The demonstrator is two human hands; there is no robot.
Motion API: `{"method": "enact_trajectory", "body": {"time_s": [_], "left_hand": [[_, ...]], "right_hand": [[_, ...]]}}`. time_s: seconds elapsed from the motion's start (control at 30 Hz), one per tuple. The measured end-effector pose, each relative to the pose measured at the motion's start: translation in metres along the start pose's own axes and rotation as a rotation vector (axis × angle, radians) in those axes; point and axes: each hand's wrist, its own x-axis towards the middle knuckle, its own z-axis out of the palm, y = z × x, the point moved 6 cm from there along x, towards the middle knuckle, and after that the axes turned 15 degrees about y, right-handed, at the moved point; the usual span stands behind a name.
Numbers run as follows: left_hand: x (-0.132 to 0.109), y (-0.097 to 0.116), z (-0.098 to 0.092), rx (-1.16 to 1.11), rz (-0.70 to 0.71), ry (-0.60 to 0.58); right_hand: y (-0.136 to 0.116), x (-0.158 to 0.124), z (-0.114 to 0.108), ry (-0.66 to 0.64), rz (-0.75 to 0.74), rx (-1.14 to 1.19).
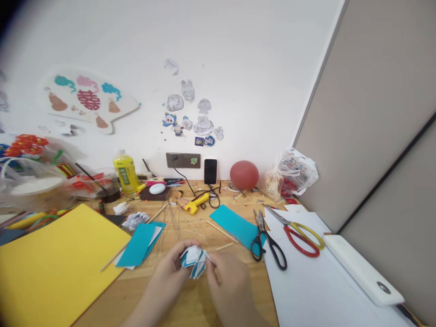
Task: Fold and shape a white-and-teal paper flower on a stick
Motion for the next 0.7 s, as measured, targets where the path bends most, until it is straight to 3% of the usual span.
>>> {"method": "enact_trajectory", "body": {"time_s": [0.53, 0.7], "left_hand": [[0.006, 0.002, -0.002, -0.012, -0.022, 0.000], [0.004, -0.001, 0.000, -0.023, -0.044, 0.012]], "right_hand": [[0.001, 0.007, 0.001, -0.054, -0.013, 0.096], [-0.001, 0.006, -0.001, 0.005, 0.006, 0.034]]}}
